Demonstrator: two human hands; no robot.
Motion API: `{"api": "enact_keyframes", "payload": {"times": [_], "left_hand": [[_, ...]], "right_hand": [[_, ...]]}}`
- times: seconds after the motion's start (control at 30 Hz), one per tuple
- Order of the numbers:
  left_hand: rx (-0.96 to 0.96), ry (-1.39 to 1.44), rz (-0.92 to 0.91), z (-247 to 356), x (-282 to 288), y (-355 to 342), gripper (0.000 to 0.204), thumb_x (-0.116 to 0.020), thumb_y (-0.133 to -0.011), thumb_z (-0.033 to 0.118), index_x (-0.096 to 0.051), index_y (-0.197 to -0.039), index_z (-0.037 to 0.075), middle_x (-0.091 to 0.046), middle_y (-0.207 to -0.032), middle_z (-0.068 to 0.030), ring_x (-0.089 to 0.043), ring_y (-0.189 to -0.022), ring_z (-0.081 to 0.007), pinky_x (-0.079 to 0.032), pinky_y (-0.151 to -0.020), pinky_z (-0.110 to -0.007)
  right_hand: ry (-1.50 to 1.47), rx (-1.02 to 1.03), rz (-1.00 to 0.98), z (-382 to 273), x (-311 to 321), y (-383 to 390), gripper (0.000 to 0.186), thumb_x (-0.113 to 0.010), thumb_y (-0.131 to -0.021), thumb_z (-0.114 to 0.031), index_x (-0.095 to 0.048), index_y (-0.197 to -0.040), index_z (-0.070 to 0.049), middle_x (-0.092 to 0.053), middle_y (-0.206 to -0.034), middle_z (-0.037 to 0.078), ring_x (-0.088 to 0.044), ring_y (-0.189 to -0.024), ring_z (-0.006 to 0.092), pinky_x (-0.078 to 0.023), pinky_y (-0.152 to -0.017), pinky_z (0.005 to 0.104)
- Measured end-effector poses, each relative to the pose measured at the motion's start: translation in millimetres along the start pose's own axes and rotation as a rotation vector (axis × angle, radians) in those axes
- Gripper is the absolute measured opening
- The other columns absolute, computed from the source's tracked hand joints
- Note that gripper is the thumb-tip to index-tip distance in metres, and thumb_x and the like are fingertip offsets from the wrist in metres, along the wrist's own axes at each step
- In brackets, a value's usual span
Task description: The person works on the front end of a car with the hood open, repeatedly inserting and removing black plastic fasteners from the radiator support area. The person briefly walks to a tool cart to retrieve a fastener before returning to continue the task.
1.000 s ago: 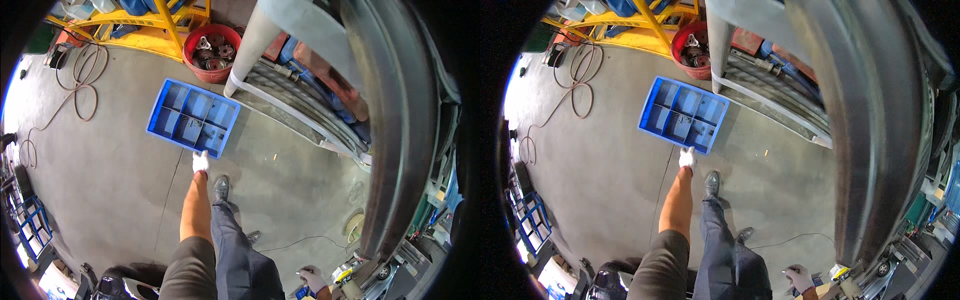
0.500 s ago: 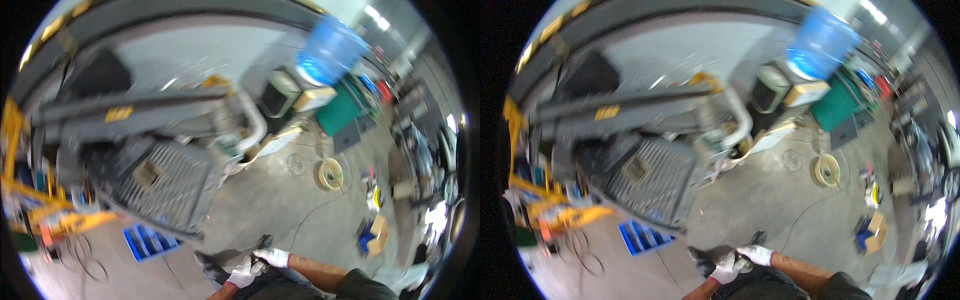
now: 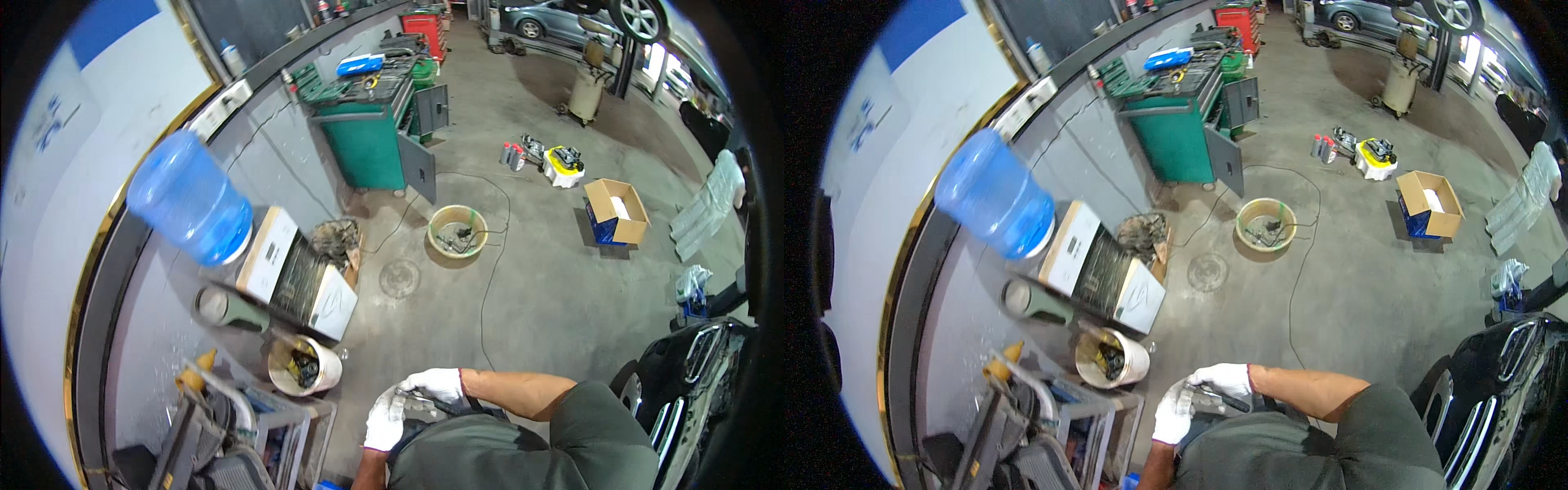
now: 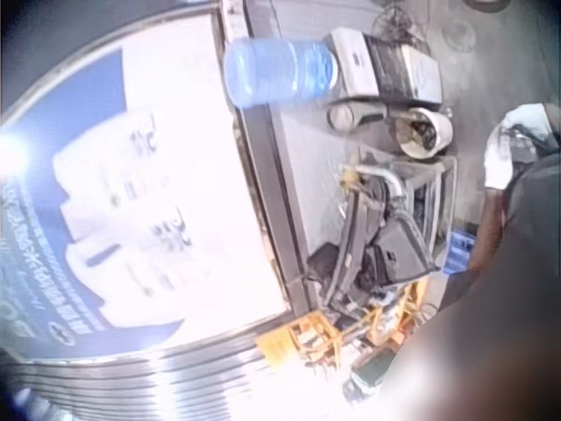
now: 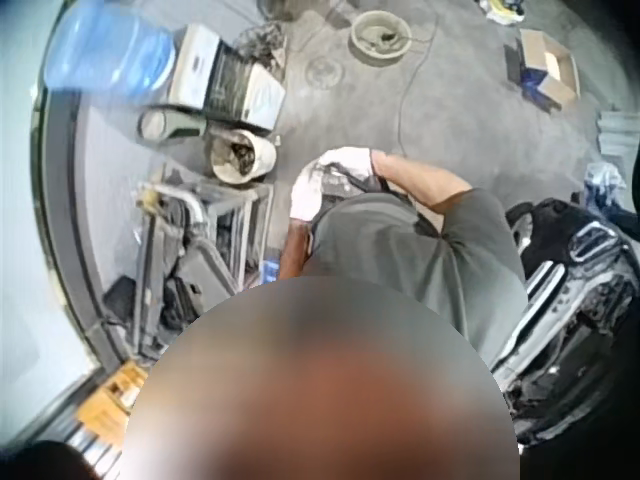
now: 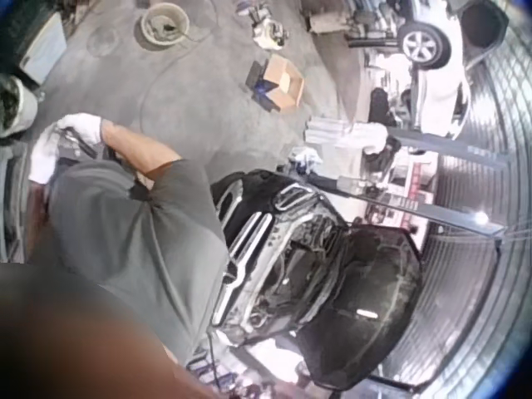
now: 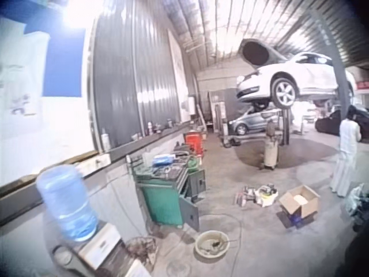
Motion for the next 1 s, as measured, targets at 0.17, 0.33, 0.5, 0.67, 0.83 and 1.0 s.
{"api": "enact_keyframes", "payload": {"times": [0.17, 0.33, 0.5, 0.67, 0.83, 1.0], "left_hand": [[-0.104, -0.109, -0.033, 21.3, 3.5, -103.1, 0.038, -0.055, -0.101, 0.031, -0.068, -0.122, 0.002, -0.071, -0.103, -0.0229, -0.070, -0.096, -0.0385, -0.055, -0.086, -0.045], [-0.142, -0.258, 0.101, 33.8, 22.9, -241.4, 0.037, -0.061, -0.100, 0.035, -0.072, -0.114, 0.004, -0.073, -0.104, -0.0210, -0.072, -0.097, -0.0337, -0.055, -0.086, -0.039], [0.145, -0.316, -0.008, 2.3, 26.6, -415.1, 0.056, -0.053, -0.100, 0.050, -0.070, -0.117, 0.000, -0.068, -0.114, -0.0292, -0.063, -0.112, -0.0467, -0.050, -0.097, -0.049], [0.079, -0.390, 0.074, 24.0, 27.8, -618.1, 0.053, -0.053, -0.100, 0.048, -0.064, -0.120, 0.000, -0.068, -0.114, -0.0303, -0.063, -0.110, -0.0494, -0.050, -0.095, -0.053], [-0.013, -0.352, 0.224, 144.6, 89.8, -779.5, 0.040, -0.063, -0.096, 0.039, -0.065, -0.113, 0.003, -0.071, -0.109, -0.0240, -0.067, -0.105, -0.0428, -0.052, -0.093, -0.049], [-0.174, -0.324, 0.385, 190.0, 151.5, -955.7, 0.038, -0.069, -0.095, 0.030, -0.068, -0.119, 0.001, -0.073, -0.104, -0.0215, -0.070, -0.099, -0.0356, -0.054, -0.088, -0.043]], "right_hand": [[0.237, 0.139, 0.055, -109.9, 8.6, 20.6, 0.030, -0.055, -0.102, -0.036, -0.067, -0.092, -0.010, -0.058, -0.064, -0.002, -0.048, -0.046, 0.0082, -0.041, -0.045, 0.0251], [-0.241, 0.617, 0.111, -285.0, 89.5, 38.2, 0.024, -0.059, -0.101, -0.028, -0.063, -0.110, -0.007, -0.062, -0.078, 0.007, -0.050, -0.053, 0.0142, -0.049, -0.051, 0.0336], [0.536, 0.345, 1.051, -405.1, 204.2, 136.0, 0.056, -0.056, -0.097, -0.054, -0.070, -0.093, 0.000, -0.066, -0.072, 0.007, -0.059, -0.059, 0.0188, -0.049, -0.056, 0.0362], [0.199, -0.011, 1.275, -319.0, 362.9, 167.3, 0.039, -0.060, -0.095, -0.043, -0.069, -0.089, -0.005, -0.065, -0.074, 0.006, -0.059, -0.058, 0.0190, -0.054, -0.054, 0.0371], [-0.086, 0.042, 1.187, -307.7, 432.0, 88.0, 0.034, -0.065, -0.095, -0.042, -0.069, -0.094, -0.008, -0.066, -0.080, 0.005, -0.060, -0.064, 0.0201, -0.055, -0.051, 0.0445], [0.031, 0.164, 1.054, -458.3, 512.5, 21.3, 0.025, -0.071, -0.093, -0.034, -0.070, -0.098, -0.009, -0.066, -0.080, 0.003, -0.061, -0.064, 0.0183, -0.057, -0.049, 0.0377]]}}
Point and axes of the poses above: each hand's wrist, its own y-axis away from the middle knuckle, its own x-axis out of the back of the hand, z = x × y, the point moved 7 cm from there along -y, towards the middle knuckle
